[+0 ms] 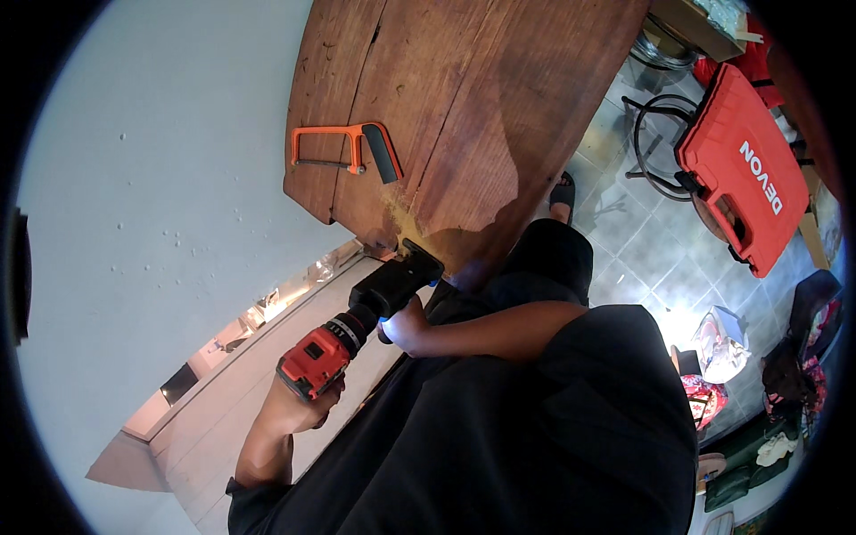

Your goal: The person uses a power saw to cut through a piece of wood on a workbench.

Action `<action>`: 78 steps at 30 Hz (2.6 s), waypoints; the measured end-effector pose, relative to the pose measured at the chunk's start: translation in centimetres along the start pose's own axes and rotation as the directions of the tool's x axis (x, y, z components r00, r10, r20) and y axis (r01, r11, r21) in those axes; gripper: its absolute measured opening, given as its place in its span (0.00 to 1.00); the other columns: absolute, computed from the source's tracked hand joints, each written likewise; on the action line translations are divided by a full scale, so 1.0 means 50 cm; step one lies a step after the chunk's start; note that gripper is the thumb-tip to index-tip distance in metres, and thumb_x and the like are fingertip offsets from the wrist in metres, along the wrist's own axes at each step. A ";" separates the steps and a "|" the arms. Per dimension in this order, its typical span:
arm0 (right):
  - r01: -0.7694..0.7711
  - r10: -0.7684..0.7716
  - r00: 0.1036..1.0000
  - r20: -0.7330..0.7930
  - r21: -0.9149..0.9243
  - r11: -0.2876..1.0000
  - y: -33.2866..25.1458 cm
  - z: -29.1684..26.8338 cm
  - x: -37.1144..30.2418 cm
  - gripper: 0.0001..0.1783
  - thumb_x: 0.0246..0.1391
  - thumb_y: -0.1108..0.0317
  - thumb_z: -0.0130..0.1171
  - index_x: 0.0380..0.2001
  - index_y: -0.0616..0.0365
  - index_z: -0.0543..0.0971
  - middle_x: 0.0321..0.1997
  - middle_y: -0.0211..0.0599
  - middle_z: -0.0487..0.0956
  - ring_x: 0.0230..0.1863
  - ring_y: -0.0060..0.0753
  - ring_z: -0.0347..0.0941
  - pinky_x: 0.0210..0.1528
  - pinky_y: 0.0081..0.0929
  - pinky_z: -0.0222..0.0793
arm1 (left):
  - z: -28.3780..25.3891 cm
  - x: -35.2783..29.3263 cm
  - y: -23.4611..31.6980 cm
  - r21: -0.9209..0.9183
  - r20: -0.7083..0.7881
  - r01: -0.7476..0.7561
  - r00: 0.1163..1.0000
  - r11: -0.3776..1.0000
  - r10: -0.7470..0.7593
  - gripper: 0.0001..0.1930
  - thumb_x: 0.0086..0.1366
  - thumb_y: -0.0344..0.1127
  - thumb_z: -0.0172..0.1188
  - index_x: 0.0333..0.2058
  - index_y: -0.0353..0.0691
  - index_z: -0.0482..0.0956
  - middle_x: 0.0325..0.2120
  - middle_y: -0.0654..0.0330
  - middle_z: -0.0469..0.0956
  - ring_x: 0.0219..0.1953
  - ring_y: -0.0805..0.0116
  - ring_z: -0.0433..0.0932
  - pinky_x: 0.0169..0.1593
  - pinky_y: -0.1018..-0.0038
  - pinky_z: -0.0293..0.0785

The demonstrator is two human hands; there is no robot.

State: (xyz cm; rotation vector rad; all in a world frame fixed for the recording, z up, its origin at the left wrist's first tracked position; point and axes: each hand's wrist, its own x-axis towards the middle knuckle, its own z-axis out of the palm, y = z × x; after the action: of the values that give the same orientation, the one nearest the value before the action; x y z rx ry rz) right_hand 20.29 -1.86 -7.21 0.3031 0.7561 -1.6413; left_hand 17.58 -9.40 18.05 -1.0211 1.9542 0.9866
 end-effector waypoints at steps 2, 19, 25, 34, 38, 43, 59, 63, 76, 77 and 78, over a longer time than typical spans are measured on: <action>-0.004 0.004 1.000 0.008 -0.036 0.999 -0.008 0.001 -0.004 0.08 0.64 0.79 0.53 0.44 0.56 0.74 0.45 0.33 0.76 0.47 0.26 0.74 0.51 0.29 0.76 | 0.002 0.001 -0.009 0.035 -0.009 -0.060 0.998 0.998 0.061 0.13 0.51 0.20 0.57 0.37 0.39 0.76 0.22 0.65 0.76 0.17 0.78 0.72 0.17 0.77 0.66; -0.050 0.043 0.998 -0.048 -0.158 0.986 -0.013 0.003 -0.007 0.10 0.62 0.77 0.56 0.46 0.56 0.74 0.46 0.33 0.76 0.48 0.27 0.74 0.51 0.31 0.75 | 0.001 0.002 0.006 0.005 -0.005 0.002 1.000 1.000 -0.002 0.11 0.51 0.20 0.58 0.35 0.39 0.76 0.22 0.65 0.77 0.15 0.78 0.72 0.16 0.77 0.65; -0.051 0.051 0.999 -0.006 -0.051 0.997 -0.003 -0.001 -0.001 0.09 0.61 0.77 0.57 0.44 0.56 0.75 0.45 0.33 0.76 0.47 0.26 0.74 0.51 0.31 0.75 | 0.001 0.002 -0.005 -0.012 -0.024 -0.036 0.999 0.999 0.035 0.13 0.50 0.19 0.57 0.36 0.39 0.76 0.23 0.65 0.77 0.16 0.78 0.72 0.17 0.76 0.67; -0.057 0.055 0.998 -0.035 -0.060 0.997 0.008 -0.002 0.005 0.08 0.61 0.78 0.57 0.43 0.55 0.75 0.44 0.33 0.77 0.47 0.26 0.74 0.50 0.30 0.75 | 0.007 0.000 -0.011 -0.045 -0.046 -0.023 0.999 0.999 0.021 0.13 0.50 0.19 0.57 0.36 0.39 0.76 0.23 0.66 0.77 0.18 0.78 0.73 0.19 0.76 0.69; -0.013 0.011 1.000 -0.014 -0.147 0.989 0.002 -0.003 -0.001 0.08 0.61 0.78 0.56 0.42 0.55 0.75 0.44 0.32 0.77 0.46 0.25 0.74 0.49 0.30 0.75 | -0.006 0.000 -0.003 0.033 0.023 0.022 0.999 0.999 -0.022 0.13 0.50 0.21 0.58 0.36 0.38 0.77 0.23 0.65 0.77 0.21 0.77 0.74 0.23 0.76 0.71; 0.002 -0.001 1.000 0.023 -0.021 1.000 0.003 -0.001 0.003 0.08 0.60 0.80 0.56 0.41 0.55 0.75 0.42 0.32 0.76 0.44 0.24 0.73 0.48 0.27 0.75 | -0.006 0.003 -0.038 0.197 0.016 -0.217 0.976 0.956 0.219 0.12 0.50 0.21 0.59 0.36 0.39 0.77 0.23 0.66 0.77 0.21 0.77 0.74 0.23 0.76 0.70; 0.003 -0.004 1.000 -0.017 -0.025 1.000 0.010 0.001 0.007 0.08 0.60 0.80 0.56 0.40 0.56 0.76 0.41 0.31 0.77 0.44 0.24 0.74 0.48 0.28 0.75 | -0.003 -0.001 0.001 -0.038 0.006 0.053 0.999 0.998 -0.053 0.14 0.50 0.20 0.58 0.37 0.38 0.76 0.23 0.65 0.77 0.17 0.79 0.72 0.18 0.76 0.67; -0.014 0.014 1.000 -0.022 -0.006 1.000 0.013 0.002 0.006 0.08 0.61 0.80 0.56 0.41 0.56 0.76 0.42 0.32 0.77 0.44 0.25 0.75 0.48 0.28 0.76 | 0.005 -0.002 -0.010 -0.027 -0.030 -0.023 0.999 0.999 0.022 0.13 0.50 0.20 0.58 0.37 0.39 0.76 0.23 0.65 0.77 0.17 0.79 0.72 0.17 0.76 0.67; -0.122 0.120 0.993 -0.023 -0.155 0.980 -0.015 0.003 -0.003 0.14 0.62 0.76 0.57 0.49 0.54 0.72 0.49 0.34 0.75 0.51 0.28 0.73 0.55 0.31 0.74 | 0.003 0.002 -0.005 0.021 -0.042 -0.091 0.995 0.996 0.092 0.15 0.49 0.20 0.58 0.38 0.38 0.76 0.23 0.66 0.77 0.19 0.78 0.73 0.20 0.76 0.69; -0.128 0.125 0.992 -0.031 -0.144 0.981 -0.012 0.003 -0.002 0.14 0.61 0.76 0.57 0.49 0.54 0.72 0.48 0.34 0.75 0.51 0.28 0.73 0.55 0.31 0.74 | -0.002 0.001 0.004 -0.025 -0.021 0.021 1.000 0.999 -0.021 0.15 0.49 0.20 0.58 0.38 0.38 0.76 0.24 0.66 0.78 0.21 0.77 0.74 0.23 0.76 0.70; -0.134 0.132 0.991 -0.028 -0.141 0.981 -0.013 0.003 -0.001 0.13 0.61 0.76 0.57 0.49 0.54 0.73 0.48 0.34 0.75 0.50 0.28 0.74 0.54 0.31 0.74 | -0.005 0.000 0.008 -0.069 0.006 0.134 0.991 0.989 -0.134 0.15 0.48 0.20 0.58 0.38 0.38 0.76 0.24 0.66 0.78 0.23 0.76 0.75 0.25 0.75 0.72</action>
State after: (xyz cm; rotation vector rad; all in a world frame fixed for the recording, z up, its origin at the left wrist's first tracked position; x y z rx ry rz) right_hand 19.70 -1.89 -6.88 0.2612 0.8446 -1.4528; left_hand 17.16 -9.45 18.26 -1.1743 1.8355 0.9848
